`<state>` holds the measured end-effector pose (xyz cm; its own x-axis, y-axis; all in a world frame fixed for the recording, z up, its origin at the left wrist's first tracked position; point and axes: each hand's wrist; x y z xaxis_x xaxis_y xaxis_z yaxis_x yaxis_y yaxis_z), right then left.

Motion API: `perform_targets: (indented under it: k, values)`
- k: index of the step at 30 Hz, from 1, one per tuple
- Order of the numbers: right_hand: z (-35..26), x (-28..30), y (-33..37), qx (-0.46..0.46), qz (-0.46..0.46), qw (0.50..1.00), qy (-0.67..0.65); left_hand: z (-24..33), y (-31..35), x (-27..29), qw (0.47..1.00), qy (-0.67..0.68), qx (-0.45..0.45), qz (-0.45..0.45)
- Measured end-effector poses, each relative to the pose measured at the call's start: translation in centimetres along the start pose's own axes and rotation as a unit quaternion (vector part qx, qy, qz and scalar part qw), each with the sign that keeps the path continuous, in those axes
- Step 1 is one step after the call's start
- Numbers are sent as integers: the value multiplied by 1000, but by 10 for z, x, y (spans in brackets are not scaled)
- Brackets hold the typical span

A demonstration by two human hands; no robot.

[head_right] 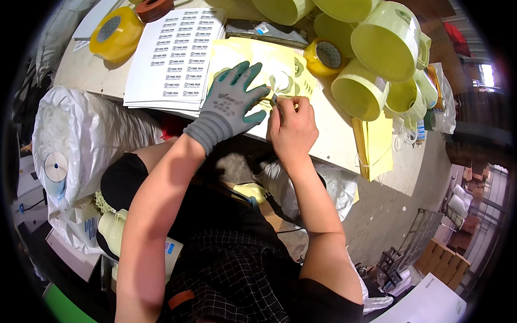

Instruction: The person labels plastic bottles by hand. They pick up a yellow bottle from a pile, peel a rectangular white label from a sheet and apply it to the body, then peel a circular green label and apply it near the top before placing the bottle into a box.

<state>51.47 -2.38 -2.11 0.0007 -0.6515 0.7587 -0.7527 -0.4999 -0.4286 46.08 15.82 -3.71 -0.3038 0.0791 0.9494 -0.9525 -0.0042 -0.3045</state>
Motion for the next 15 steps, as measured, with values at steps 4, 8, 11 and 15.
perform_targets:
  k: [4, 8, 11, 15]
  values:
    - [-1, -3, 3, -3, 9, 1000, 7, 0, 2, 1, 1000, -8, -2, -4]
    - [1, -12, 4, -11, 28, 999, 12, -1, 3, 1, 1000, -9, -3, -9]
    - [-2, -9, -1, -19, 7, 999, 26, 0, 2, 2, 1000, -8, -6, -16]
    - [16, -3, -7, -45, -24, 998, -21, 3, -1, 3, 999, -16, -10, -36]
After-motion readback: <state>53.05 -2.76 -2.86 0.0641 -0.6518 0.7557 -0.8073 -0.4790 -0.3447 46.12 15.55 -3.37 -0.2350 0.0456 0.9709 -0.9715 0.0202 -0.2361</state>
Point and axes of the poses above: each hand's wrist, its own y-axis away from the middle knuckle, its own x-axis out of the back of the hand, z = x × y, and after that the axes turned 15 degrees about -y, right-handed
